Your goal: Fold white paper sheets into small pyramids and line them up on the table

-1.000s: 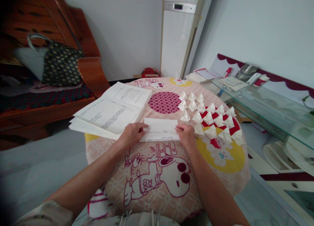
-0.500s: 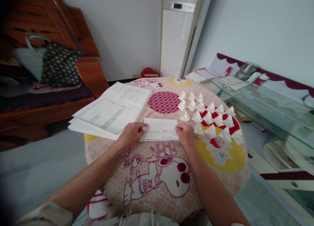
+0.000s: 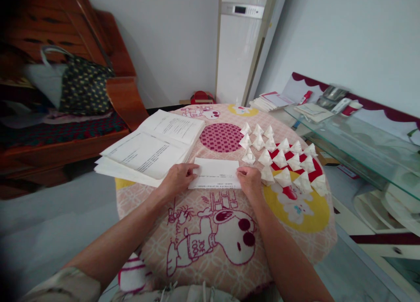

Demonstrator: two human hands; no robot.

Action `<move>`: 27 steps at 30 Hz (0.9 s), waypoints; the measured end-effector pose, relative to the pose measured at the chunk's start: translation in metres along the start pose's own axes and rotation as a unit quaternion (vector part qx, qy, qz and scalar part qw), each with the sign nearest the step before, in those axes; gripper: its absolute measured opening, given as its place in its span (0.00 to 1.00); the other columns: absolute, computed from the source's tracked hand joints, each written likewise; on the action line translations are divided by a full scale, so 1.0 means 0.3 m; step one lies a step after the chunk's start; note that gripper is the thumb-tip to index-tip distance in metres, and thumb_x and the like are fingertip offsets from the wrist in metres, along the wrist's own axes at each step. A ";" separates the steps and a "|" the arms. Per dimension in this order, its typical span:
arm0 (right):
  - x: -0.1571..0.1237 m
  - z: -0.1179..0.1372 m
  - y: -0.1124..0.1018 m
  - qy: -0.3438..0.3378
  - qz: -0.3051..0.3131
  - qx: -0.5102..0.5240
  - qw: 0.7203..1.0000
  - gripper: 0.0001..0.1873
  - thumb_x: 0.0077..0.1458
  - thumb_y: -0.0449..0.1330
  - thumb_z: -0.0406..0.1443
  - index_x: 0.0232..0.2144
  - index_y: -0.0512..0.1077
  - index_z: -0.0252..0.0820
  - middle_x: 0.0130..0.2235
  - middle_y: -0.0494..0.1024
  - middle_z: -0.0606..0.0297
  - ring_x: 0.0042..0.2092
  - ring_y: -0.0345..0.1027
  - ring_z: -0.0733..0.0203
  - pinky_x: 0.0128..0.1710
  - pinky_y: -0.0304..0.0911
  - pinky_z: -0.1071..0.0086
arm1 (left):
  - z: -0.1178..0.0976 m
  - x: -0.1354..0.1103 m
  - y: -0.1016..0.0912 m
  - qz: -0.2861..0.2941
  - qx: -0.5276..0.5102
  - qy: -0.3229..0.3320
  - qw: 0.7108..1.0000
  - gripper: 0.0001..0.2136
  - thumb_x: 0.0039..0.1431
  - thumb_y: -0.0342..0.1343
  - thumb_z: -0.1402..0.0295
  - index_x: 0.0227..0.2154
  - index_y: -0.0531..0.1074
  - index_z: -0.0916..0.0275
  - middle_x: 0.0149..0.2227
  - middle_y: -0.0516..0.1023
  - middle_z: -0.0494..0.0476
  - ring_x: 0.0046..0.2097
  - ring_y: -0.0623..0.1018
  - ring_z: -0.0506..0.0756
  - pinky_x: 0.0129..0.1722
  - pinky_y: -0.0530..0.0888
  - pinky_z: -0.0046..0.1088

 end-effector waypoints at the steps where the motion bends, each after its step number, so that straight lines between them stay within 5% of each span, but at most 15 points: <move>1: 0.000 0.000 -0.001 -0.002 -0.001 -0.002 1.000 0.16 0.47 0.60 0.37 0.36 0.83 0.36 0.34 0.84 0.56 0.38 0.79 0.51 0.42 0.73 0.63 | -0.002 -0.001 -0.002 0.000 -0.002 0.001 1.000 0.19 0.59 0.55 0.74 0.53 0.77 0.66 0.34 0.82 0.58 0.38 0.80 0.55 0.47 0.74 0.30; 21: 0.003 0.002 0.007 -0.015 0.005 -0.018 1.000 0.15 0.48 0.60 0.38 0.34 0.83 0.39 0.32 0.84 0.59 0.36 0.78 0.53 0.41 0.74 0.63 | -0.002 0.000 -0.002 -0.002 -0.003 0.004 1.000 0.19 0.59 0.54 0.74 0.53 0.77 0.66 0.33 0.82 0.57 0.38 0.80 0.55 0.48 0.74 0.31; 27: 0.003 0.003 0.009 -0.008 0.009 -0.011 1.000 0.14 0.47 0.60 0.37 0.33 0.83 0.39 0.33 0.84 0.58 0.36 0.78 0.52 0.39 0.74 0.63 | -0.020 -0.008 -0.015 -0.059 0.052 0.052 0.995 0.16 0.57 0.55 0.75 0.48 0.78 0.64 0.40 0.80 0.61 0.43 0.78 0.57 0.50 0.75 0.35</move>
Point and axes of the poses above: each hand's wrist, its own x-axis towards the middle knuckle, its own y-axis out of the palm, z = x × y, the point moved 10 cm from there along x, towards the middle knuckle
